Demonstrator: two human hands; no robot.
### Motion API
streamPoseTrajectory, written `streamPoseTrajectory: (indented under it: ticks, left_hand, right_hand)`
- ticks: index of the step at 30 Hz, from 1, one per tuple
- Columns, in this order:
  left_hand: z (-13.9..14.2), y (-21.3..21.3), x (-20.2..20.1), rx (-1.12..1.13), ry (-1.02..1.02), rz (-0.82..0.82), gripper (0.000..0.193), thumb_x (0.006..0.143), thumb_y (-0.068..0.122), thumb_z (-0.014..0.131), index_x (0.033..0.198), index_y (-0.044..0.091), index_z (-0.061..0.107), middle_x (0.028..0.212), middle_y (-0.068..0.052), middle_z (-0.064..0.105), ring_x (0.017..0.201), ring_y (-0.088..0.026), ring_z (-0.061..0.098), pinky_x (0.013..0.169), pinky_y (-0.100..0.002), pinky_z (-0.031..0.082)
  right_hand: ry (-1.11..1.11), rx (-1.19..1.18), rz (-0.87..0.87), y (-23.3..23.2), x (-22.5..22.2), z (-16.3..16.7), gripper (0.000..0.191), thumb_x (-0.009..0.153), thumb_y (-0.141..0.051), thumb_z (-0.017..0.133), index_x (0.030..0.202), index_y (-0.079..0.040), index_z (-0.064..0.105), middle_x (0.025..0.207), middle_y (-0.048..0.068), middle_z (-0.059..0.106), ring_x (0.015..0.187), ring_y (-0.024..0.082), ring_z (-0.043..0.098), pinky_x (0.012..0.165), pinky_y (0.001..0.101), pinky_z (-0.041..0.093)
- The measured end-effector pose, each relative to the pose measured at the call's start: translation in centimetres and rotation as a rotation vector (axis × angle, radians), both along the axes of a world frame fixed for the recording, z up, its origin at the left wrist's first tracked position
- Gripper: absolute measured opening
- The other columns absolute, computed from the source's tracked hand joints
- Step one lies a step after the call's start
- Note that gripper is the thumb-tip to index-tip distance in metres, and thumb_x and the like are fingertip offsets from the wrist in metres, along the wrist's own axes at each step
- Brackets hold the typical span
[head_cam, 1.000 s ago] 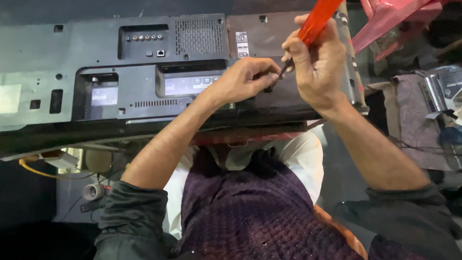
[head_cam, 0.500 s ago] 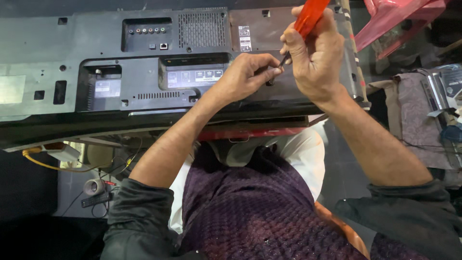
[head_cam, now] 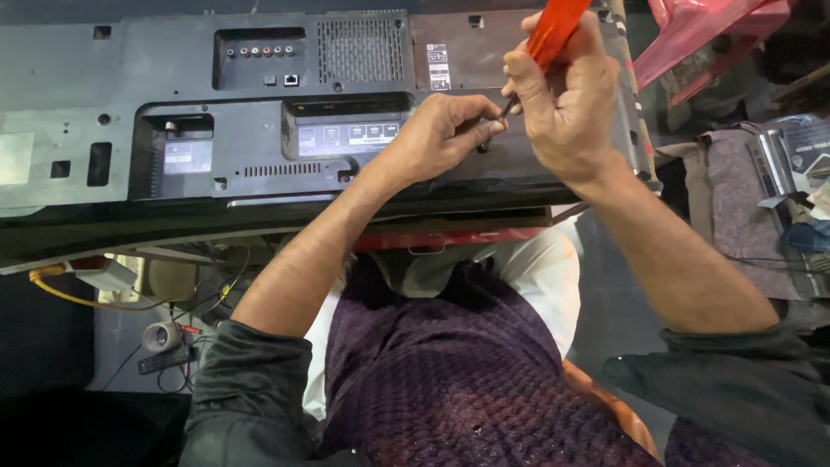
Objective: The person places a flat-screen television face-down on a workbench and uses a screwdriver to remove multiple screws from the back panel. The person systematically unscrews fasteners along the edges and center of the panel.
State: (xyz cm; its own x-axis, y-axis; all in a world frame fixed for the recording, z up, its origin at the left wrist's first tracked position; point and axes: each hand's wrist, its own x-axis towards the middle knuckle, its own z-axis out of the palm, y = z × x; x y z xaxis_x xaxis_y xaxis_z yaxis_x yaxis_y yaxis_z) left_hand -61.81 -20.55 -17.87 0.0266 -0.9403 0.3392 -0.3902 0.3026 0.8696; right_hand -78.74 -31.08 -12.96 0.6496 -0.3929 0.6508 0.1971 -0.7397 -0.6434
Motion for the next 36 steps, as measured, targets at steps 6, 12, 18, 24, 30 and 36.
streamPoseTrajectory:
  ticks: [6, 12, 18, 24, 30, 36]
  left_hand:
    - [-0.1, 0.1, 0.1, -0.08, -0.056, -0.015, 0.013, 0.102, 0.011, 0.065, 0.108, 0.001, 0.071, 0.079, -0.005, 0.074, 0.071, -0.012, 0.068, 0.067, -0.03, 0.055]
    - [0.1, 0.0, -0.1, -0.055, -0.126, 0.031, 0.013, 0.1, 0.013, 0.067, 0.107, 0.003, 0.072, 0.079, -0.006, 0.074, 0.067, -0.014, 0.068, 0.063, -0.03, 0.052]
    - [0.1, 0.4, -0.4, -0.092, -0.048, 0.028, 0.012, 0.1, 0.013, 0.068, 0.107, 0.004, 0.07, 0.081, -0.007, 0.075, 0.069, -0.014, 0.068, 0.064, -0.031, 0.053]
    - [0.0, 0.8, -0.6, -0.159, -0.151, 0.115, 0.016, 0.099, 0.019, 0.07, 0.101, 0.003, 0.069, 0.078, -0.015, 0.07, 0.066, -0.029, 0.067, 0.061, -0.038, 0.05]
    - [-0.2, 0.7, -1.1, -0.197, -0.228, 0.155, 0.02, 0.1, 0.023, 0.067, 0.093, 0.005, 0.064, 0.078, -0.014, 0.07, 0.075, -0.038, 0.068, 0.062, -0.043, 0.05]
    - [-0.7, 0.4, -1.4, -0.165, -0.249, 0.202, 0.022, 0.101, 0.026, 0.067, 0.092, 0.005, 0.063, 0.077, -0.015, 0.07, 0.072, -0.038, 0.066, 0.061, -0.044, 0.049]
  right_hand:
    - [0.073, -0.158, -0.137, 0.4, 0.2, 0.9, 0.033, 0.116, -0.02, 0.08, 0.121, -0.001, 0.053, 0.085, 0.005, 0.065, 0.075, 0.014, 0.067, 0.069, 0.0246, 0.052]
    - [-0.085, -0.216, -0.11, 1.3, 0.2, 2.5, 0.02, 0.124, -0.017, 0.054, 0.133, -0.005, 0.042, 0.109, 0.011, 0.063, 0.09, 0.018, 0.062, 0.083, 0.0285, 0.051]
    - [-0.405, 0.297, 0.112, 0.9, 2.4, 2.9, 0.02, 0.124, -0.026, 0.055, 0.122, -0.007, 0.05, 0.099, 0.011, 0.063, 0.082, 0.021, 0.065, 0.076, 0.0349, 0.057]
    - [-0.493, 0.566, 0.32, 0.9, 4.1, 3.0, 0.029, 0.122, -0.027, 0.049, 0.103, -0.005, 0.053, 0.078, 0.01, 0.056, 0.061, 0.022, 0.052, 0.055, 0.0342, 0.041]
    - [-0.403, 0.597, 0.254, 1.3, 4.2, 3.6, 0.025, 0.118, -0.031, 0.054, 0.11, -0.008, 0.048, 0.083, 0.01, 0.059, 0.061, 0.021, 0.053, 0.049, 0.0333, 0.04]
    - [-0.536, 0.442, 0.183, -0.3, 4.7, 1.5, 0.027, 0.119, -0.027, 0.059, 0.112, -0.003, 0.049, 0.085, 0.016, 0.06, 0.068, 0.026, 0.06, 0.058, 0.0366, 0.046]
